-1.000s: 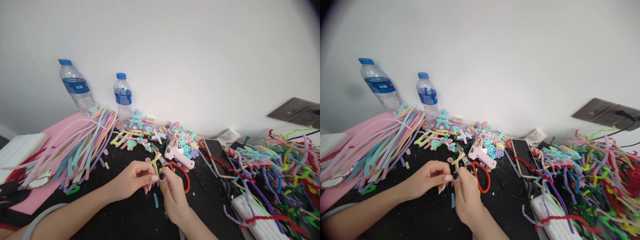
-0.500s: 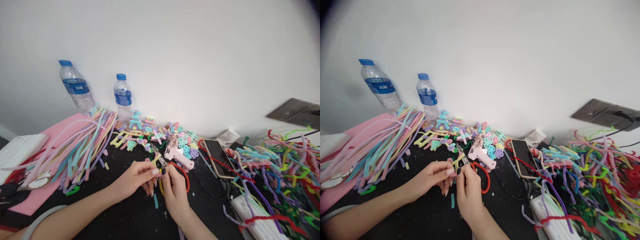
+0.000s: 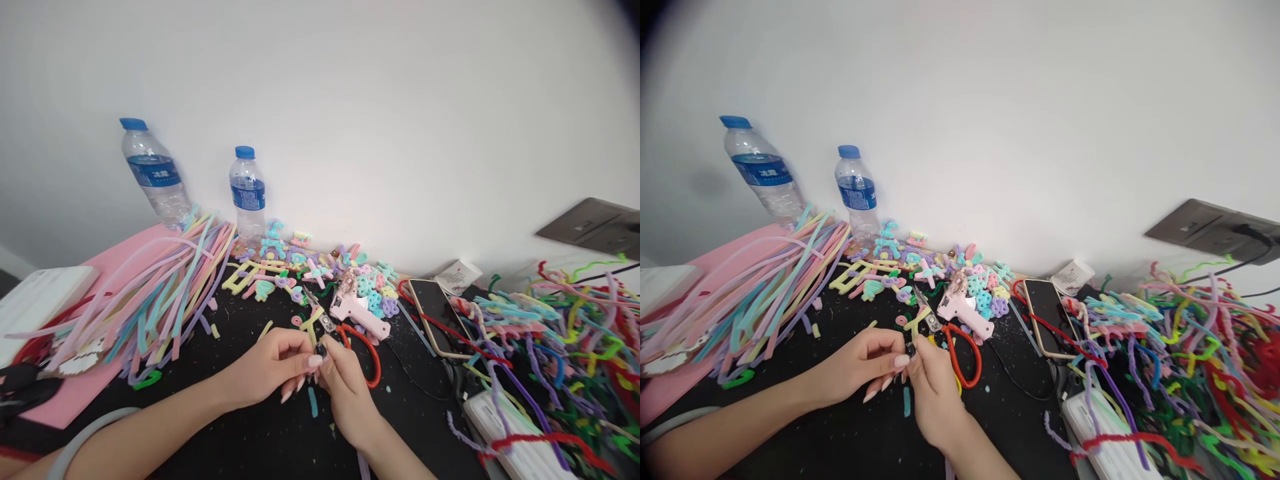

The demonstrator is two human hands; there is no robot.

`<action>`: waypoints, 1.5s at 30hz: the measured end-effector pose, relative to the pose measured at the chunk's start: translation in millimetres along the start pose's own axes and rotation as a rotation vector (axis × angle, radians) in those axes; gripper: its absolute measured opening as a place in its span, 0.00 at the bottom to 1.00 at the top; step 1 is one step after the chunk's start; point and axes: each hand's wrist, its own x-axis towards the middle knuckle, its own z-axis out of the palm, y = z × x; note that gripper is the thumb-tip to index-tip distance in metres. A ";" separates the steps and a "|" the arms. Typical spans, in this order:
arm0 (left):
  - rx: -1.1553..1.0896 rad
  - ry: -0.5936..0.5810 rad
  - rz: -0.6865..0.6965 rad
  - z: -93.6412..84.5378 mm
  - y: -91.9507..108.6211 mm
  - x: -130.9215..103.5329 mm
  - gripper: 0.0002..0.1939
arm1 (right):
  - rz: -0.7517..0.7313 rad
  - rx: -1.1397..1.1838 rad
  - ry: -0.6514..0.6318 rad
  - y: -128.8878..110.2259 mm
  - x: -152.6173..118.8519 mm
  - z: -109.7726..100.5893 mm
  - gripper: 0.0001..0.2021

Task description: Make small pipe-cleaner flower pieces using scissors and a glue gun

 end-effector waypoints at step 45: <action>-0.072 -0.182 -0.222 -14.6 11.7 0.0 0.11 | 0.025 -0.192 -0.103 -10.2 12.4 -12.2 0.16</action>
